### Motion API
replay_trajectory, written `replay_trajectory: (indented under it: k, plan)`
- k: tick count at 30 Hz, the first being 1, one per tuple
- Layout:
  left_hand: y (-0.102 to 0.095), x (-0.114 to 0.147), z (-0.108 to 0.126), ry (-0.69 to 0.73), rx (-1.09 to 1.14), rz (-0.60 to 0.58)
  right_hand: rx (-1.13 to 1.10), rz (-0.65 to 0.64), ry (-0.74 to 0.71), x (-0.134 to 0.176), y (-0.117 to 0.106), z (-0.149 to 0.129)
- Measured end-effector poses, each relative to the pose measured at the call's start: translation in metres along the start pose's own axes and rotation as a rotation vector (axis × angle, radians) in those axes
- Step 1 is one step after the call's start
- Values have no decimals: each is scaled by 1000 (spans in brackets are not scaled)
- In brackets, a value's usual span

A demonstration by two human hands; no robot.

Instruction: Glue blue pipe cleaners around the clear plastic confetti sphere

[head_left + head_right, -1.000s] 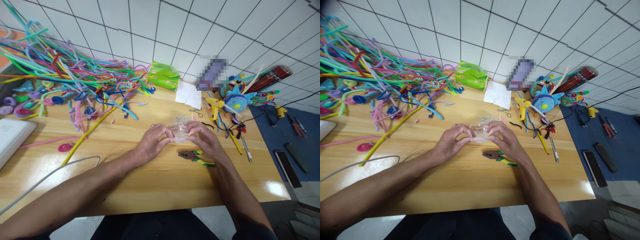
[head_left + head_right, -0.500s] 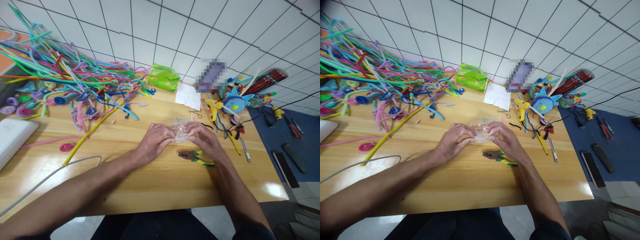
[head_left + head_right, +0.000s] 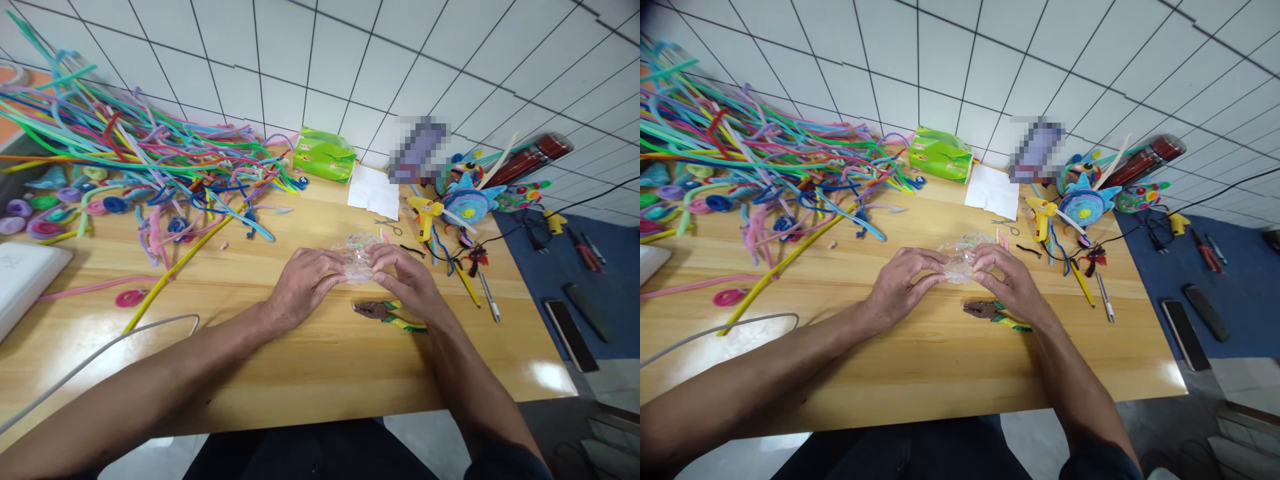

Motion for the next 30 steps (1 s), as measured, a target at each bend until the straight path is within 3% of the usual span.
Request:
replay_trajectory:
  k: [14,21,24,30]
  plan:
    - [-5,3,3,28,-61,34,-3,39,4,-1,1,-2]
    - [21,5,-8,-4,-7,-198,43,23,-12,-2,2,-6]
    - [27,7,-8,10,7,-238,45,24,-8,-2,2,-6]
    - [20,10,3,97,-103,-133,-9,37,35,-2,2,-1]
Point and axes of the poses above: each hand's wrist, its own x-axis away from the middle knuckle, its own y-axis out of the palm, z = x × y, the point moved 10 cm from there along -x, towards the middle knuckle, and after that the axes turned 15 degrees about -x, right-handed, at the moved point
